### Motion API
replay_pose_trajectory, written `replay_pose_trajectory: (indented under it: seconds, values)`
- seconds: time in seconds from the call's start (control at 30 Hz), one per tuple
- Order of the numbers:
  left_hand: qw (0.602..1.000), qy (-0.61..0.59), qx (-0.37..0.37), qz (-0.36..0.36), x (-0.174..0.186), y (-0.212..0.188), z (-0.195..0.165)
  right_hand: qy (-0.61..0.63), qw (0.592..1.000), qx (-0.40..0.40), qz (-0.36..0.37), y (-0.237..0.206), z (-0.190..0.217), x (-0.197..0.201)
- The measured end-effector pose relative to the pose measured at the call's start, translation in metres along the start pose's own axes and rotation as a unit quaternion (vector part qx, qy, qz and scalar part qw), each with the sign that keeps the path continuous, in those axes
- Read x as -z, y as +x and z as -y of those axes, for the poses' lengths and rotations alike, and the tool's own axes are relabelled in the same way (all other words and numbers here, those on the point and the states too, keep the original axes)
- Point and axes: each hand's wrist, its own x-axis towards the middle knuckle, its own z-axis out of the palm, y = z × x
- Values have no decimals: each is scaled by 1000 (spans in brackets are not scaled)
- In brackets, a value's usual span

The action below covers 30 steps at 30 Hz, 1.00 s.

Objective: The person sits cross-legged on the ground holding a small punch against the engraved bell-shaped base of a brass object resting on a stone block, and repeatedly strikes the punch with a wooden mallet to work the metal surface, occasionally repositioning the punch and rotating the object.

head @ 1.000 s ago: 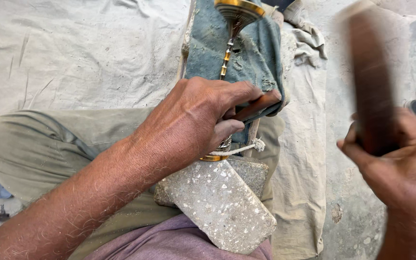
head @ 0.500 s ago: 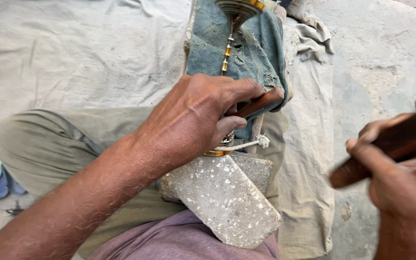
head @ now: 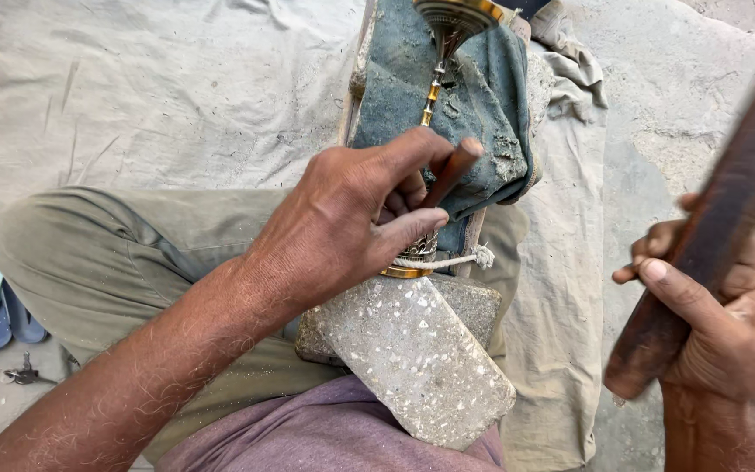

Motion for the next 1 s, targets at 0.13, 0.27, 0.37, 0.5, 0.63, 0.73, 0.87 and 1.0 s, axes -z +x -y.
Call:
replay_pose_trajectory:
  seconds: [0.13,0.27,0.37,0.5,0.63,0.73,0.87,1.0]
  values:
    - [1000,-13,20,-8,-2,-2,8,14,998,-26,63,4,21,-13]
    - [998,13,-52,-22,-3,-6,5,-296,953,-61,17,9,39,-21]
    - [997,8,-67,-43,-4,-9,4,-391,918,28,58,15,51,-25]
    - [996,35,-63,-46,-6,-10,4,-563,824,26,52,18,70,-32]
    - [996,48,-71,-28,-5,-9,4,-559,825,71,45,21,79,-41]
    - [997,25,-70,-28,-2,-7,3,-517,845,118,64,24,76,-43]
    - [998,24,-59,-2,1,-5,2,-584,800,101,88,25,69,-37]
    - [996,24,-83,-12,4,-4,3,-456,885,71,65,19,66,-29]
